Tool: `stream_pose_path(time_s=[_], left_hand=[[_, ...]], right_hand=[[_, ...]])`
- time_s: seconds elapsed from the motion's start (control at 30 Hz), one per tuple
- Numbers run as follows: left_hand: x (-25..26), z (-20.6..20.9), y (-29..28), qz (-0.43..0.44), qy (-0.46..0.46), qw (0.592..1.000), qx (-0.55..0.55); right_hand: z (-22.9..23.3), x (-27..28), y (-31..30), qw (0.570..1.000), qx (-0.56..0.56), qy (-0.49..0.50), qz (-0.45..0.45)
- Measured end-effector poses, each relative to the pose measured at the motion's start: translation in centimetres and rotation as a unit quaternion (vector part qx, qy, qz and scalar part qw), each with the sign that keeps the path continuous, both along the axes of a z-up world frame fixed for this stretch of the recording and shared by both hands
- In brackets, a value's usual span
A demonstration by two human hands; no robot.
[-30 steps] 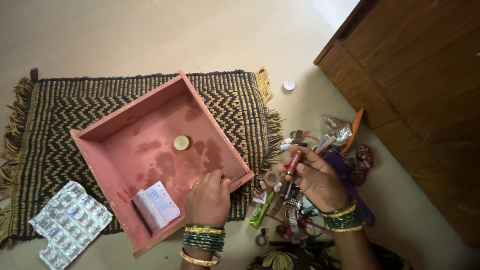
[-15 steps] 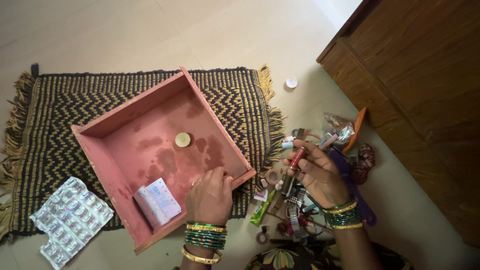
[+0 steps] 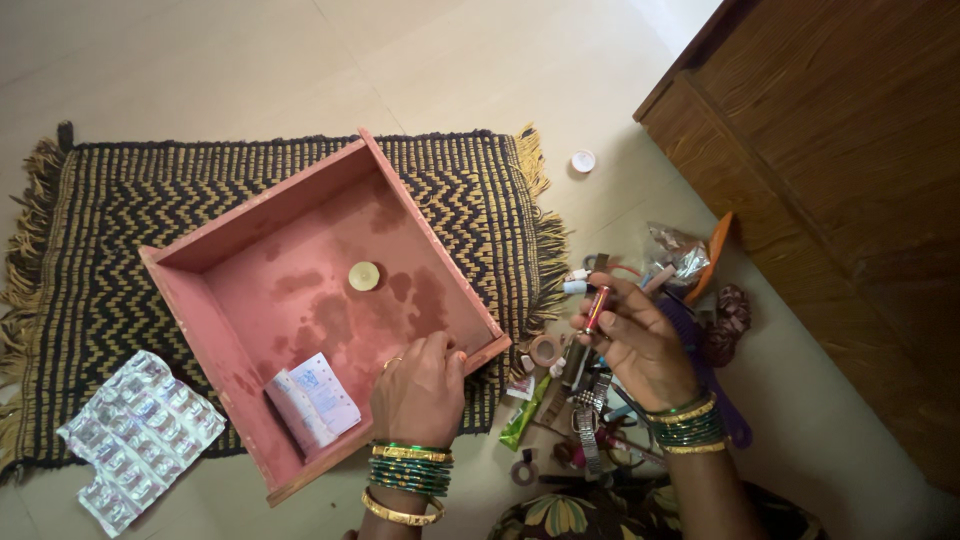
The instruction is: The person sits on a mat and sorts various household items in a wooden drawer, including medicine strips, a ten-rupee note, a purple comb, a wristwatch, and small containers, before placing them back inside.
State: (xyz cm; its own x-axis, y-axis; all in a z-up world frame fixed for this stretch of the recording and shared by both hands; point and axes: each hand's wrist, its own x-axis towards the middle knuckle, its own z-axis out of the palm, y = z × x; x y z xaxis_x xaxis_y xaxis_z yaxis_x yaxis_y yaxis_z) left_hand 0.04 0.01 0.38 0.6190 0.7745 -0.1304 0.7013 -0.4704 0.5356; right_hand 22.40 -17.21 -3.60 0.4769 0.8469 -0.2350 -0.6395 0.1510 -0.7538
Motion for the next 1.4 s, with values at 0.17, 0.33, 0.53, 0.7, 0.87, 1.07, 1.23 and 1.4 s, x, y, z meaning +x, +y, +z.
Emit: stream_pose_path(time_s=[0.17,0.33,0.53,0.7,0.87,1.07,1.23,1.4], left_hand=[[0.0,0.0,0.0,-0.002,-0.011,1.0,0.005],[0.1,0.3,-0.1,0.002,0.01,1.0,-0.008],[0.1,0.4,-0.1,-0.002,0.022,1.0,-0.008],[0.2,0.1,-0.2,-0.013,0.01,1.0,0.007],[0.3,0.0,-0.3,-0.011,0.02,1.0,0.0],[0.3,0.1,-0.3,-0.011,0.015,1.0,0.002],[0.3,0.4,-0.3,-0.014,0.033,0.999,-0.006],[0.3,0.5,-0.3,-0.009,0.027,1.0,-0.003]], right_hand=[[-0.1,0.0,0.1,1.0,-0.006,0.007,0.005],[0.5,-0.2,0.3,1.0,-0.009,0.006,0.0],[0.1,0.0,0.4,0.998,0.025,-0.046,0.025],[-0.4,0.0,0.1,1.0,0.0,0.021,0.002],[-0.7,0.0,0.0,1.0,0.022,-0.008,0.01],[0.2,-0.2,0.2,1.0,-0.013,0.006,0.0],[0.8,-0.4,0.6,1.0,-0.003,-0.022,0.022],[0.3,-0.2,0.4,1.0,-0.013,-0.015,-0.003]])
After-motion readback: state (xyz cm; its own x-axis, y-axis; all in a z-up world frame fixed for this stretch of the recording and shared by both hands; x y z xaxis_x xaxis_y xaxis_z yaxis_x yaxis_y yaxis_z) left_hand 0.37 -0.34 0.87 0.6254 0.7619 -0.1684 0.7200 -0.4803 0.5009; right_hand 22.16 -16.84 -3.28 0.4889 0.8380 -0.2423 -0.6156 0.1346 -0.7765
